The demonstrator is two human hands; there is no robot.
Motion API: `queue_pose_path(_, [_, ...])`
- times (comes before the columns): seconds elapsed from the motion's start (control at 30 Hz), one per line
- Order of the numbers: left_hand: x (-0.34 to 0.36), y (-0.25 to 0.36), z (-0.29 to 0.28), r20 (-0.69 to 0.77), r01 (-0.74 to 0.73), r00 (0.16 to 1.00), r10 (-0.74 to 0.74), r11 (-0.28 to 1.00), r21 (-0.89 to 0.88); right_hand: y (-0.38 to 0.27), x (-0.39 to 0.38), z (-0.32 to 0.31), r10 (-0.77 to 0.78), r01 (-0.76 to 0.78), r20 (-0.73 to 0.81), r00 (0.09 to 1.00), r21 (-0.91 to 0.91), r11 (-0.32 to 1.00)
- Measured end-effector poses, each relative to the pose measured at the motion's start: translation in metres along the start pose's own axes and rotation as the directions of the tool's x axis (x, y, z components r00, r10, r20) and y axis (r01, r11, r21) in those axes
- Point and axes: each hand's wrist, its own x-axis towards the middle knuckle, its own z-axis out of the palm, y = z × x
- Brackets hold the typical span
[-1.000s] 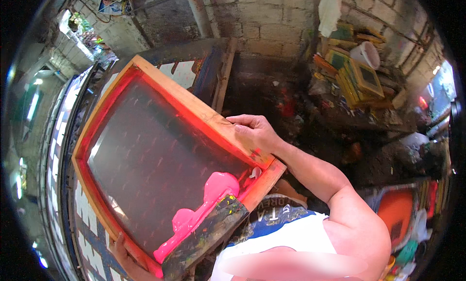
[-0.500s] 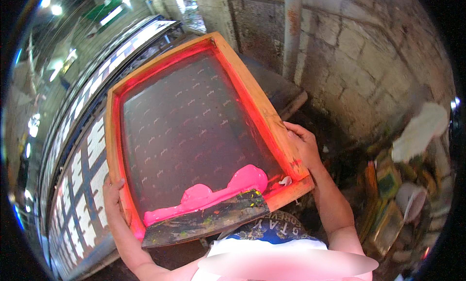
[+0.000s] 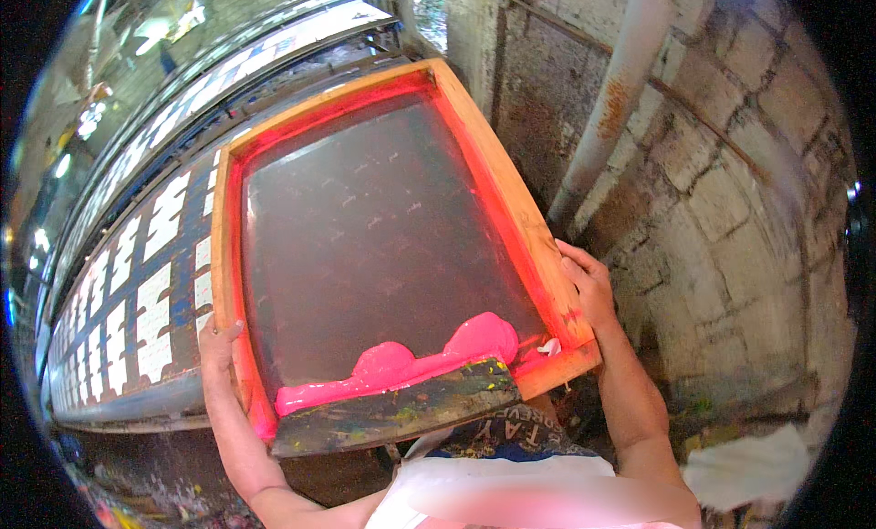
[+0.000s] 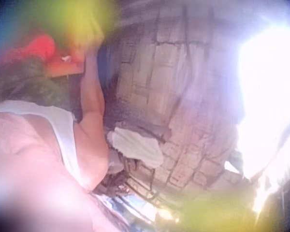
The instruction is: The person pours pink ink onto a screen printing frame and uses a squeegee to spread the ink across the mesh. They repeatedly pull the squeegee across the screen to coat it with ink.
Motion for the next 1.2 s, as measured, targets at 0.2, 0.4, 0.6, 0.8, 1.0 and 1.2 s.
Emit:
queue_pose_path(0.2, [-0.048,0.016,-0.048,-0.128,0.099,0.986,-0.11,0.991,-0.089,0.006,0.039,0.043,-0.099,0.105,0.146,0.984,-0.029,0.994])
queue_pose_path(0.4, [-0.232,0.068,0.008,-0.342,0.195,0.918,-0.203,0.979,-0.058,-0.011,0.117,-0.04,-0.099,0.098,0.436,0.894,0.025,0.995])
queue_pose_path(0.6, [-0.381,0.113,0.022,-0.455,0.295,0.823,-0.339,0.941,-0.167,-0.042,0.137,-0.052,-0.062,0.088,0.638,0.768,-0.01,0.996])
queue_pose_path(0.8, [-0.461,0.083,-0.005,-0.589,0.413,0.717,-0.374,0.908,-0.073,-0.029,0.133,0.009,-0.064,0.074,0.766,0.64,0.021,0.997])
queue_pose_path(1.0, [-0.51,0.033,-0.003,-0.634,0.431,0.636,-0.44,0.884,-0.182,-0.04,0.133,0.079,0.034,-0.092,0.873,0.487,0.013,0.996])
queue_pose_path(1.2, [-0.554,0.067,0.04,-0.719,0.433,0.513,-0.469,0.865,-0.255,-0.039,0.165,0.124,-0.014,-0.029,0.926,0.378,0.028,0.999])
